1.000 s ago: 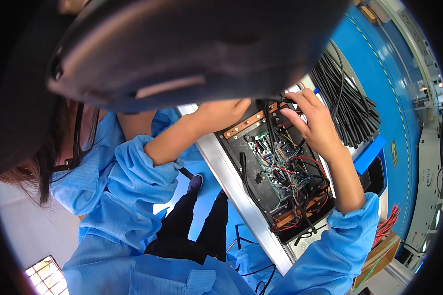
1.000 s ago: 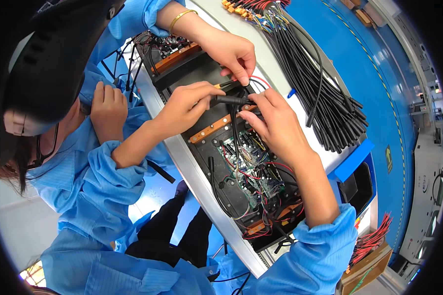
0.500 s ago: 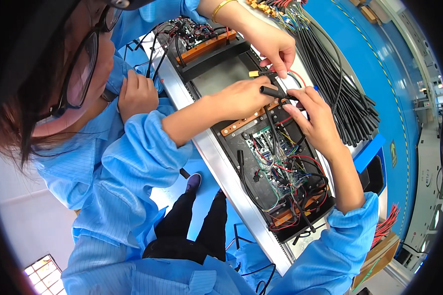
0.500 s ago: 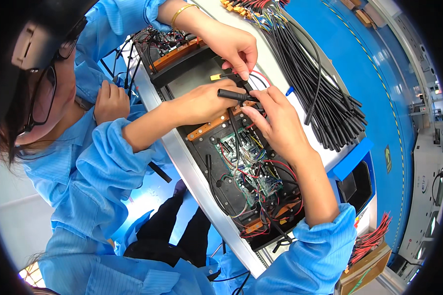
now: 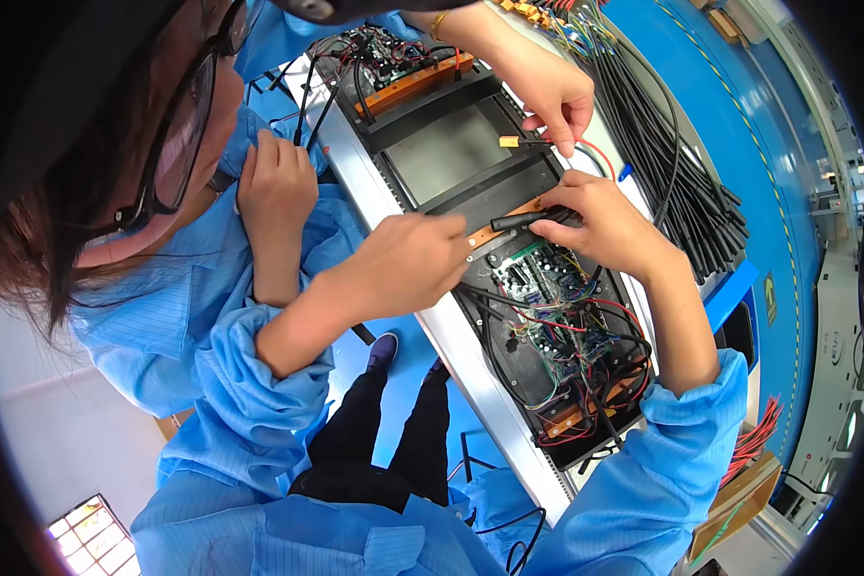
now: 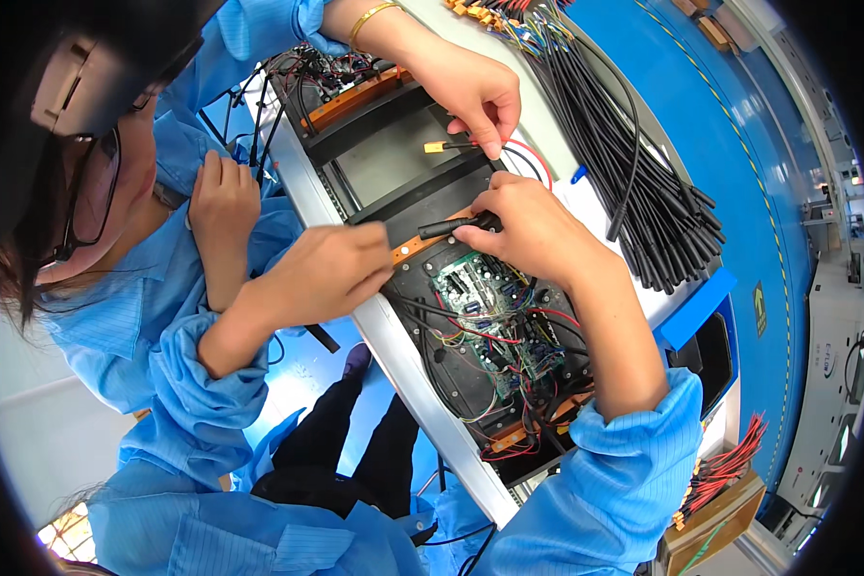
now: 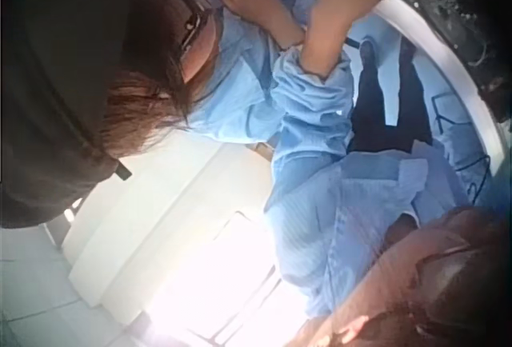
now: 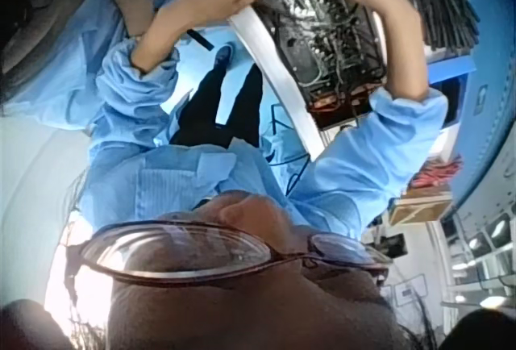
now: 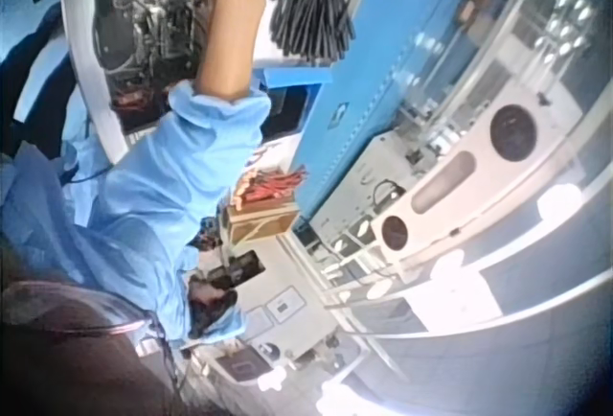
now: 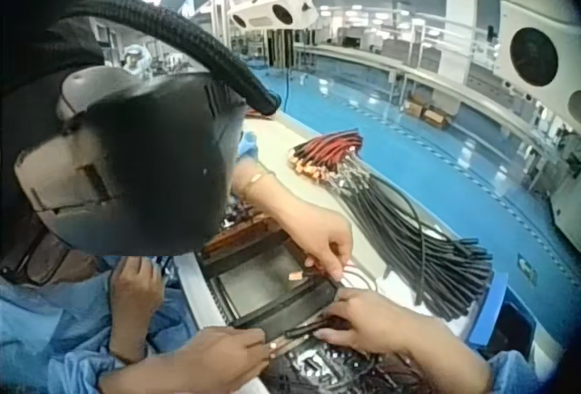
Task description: Connecting wires and components on electronic circuit boards at an assembly station.
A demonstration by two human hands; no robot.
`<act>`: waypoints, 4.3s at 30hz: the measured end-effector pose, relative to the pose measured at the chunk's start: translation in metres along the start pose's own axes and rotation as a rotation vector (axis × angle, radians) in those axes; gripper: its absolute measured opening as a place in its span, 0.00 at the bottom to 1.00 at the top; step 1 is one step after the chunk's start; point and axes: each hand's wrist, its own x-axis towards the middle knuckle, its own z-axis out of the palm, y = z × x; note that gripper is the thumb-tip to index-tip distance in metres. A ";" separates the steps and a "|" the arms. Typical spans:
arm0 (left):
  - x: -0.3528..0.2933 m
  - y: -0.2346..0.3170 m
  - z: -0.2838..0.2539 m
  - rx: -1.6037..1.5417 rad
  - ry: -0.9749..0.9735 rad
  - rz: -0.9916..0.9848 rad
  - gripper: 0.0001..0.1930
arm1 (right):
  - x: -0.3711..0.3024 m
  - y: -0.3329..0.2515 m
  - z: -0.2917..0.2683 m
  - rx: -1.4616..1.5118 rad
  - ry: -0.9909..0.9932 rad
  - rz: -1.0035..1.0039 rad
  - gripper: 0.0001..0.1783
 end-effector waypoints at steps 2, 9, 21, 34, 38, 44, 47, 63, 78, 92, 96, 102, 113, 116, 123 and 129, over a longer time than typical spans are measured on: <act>0.015 0.008 0.007 -0.064 0.252 0.005 0.05 | 0.007 -0.005 -0.002 -0.032 -0.064 -0.005 0.12; 0.052 0.004 0.044 -0.033 0.563 0.166 0.05 | 0.011 -0.006 -0.002 -0.062 -0.168 0.024 0.11; 0.069 0.009 0.074 0.100 0.587 0.182 0.09 | 0.000 0.015 0.020 0.038 0.025 0.047 0.12; 0.075 0.008 0.071 -0.337 0.437 0.001 0.09 | -0.005 0.013 0.027 0.126 0.089 0.276 0.13; 0.077 0.012 0.072 -0.197 0.440 0.016 0.11 | -0.009 0.015 0.031 0.232 0.162 0.230 0.13; 0.075 0.016 0.078 -0.097 0.508 -0.019 0.12 | -0.007 0.008 0.026 0.235 0.135 0.219 0.12; 0.074 0.018 0.080 -0.140 0.533 0.000 0.11 | -0.007 0.012 0.027 0.220 0.110 0.205 0.12; 0.079 0.021 0.078 -0.145 0.530 -0.061 0.09 | -0.012 0.004 0.011 -0.078 0.147 0.069 0.07; 0.078 0.010 0.066 -0.466 0.343 -0.043 0.04 | -0.061 -0.013 -0.007 -0.175 0.503 0.147 0.08; 0.083 0.014 0.066 -0.483 0.464 -0.028 0.03 | -0.119 -0.022 0.010 0.116 0.571 0.413 0.05; 0.074 0.018 0.064 -0.501 0.540 0.006 0.03 | -0.132 -0.033 0.023 0.193 0.546 0.489 0.03; 0.066 0.010 0.062 -0.471 0.581 0.015 0.02 | -0.146 -0.054 0.040 0.270 0.514 0.570 0.02; 0.108 0.004 0.022 -0.371 0.563 0.085 0.03 | -0.138 -0.050 0.030 0.254 0.514 0.681 0.01; 0.096 0.015 0.022 -0.426 0.516 0.100 0.02 | -0.142 -0.053 0.035 0.259 0.511 0.667 0.01; 0.075 0.021 0.023 -0.461 0.452 0.096 0.02 | -0.146 -0.049 0.049 0.278 0.533 0.623 0.02; 0.069 0.016 0.026 -0.476 0.448 0.091 0.02 | -0.143 -0.052 0.050 0.278 0.498 0.624 0.02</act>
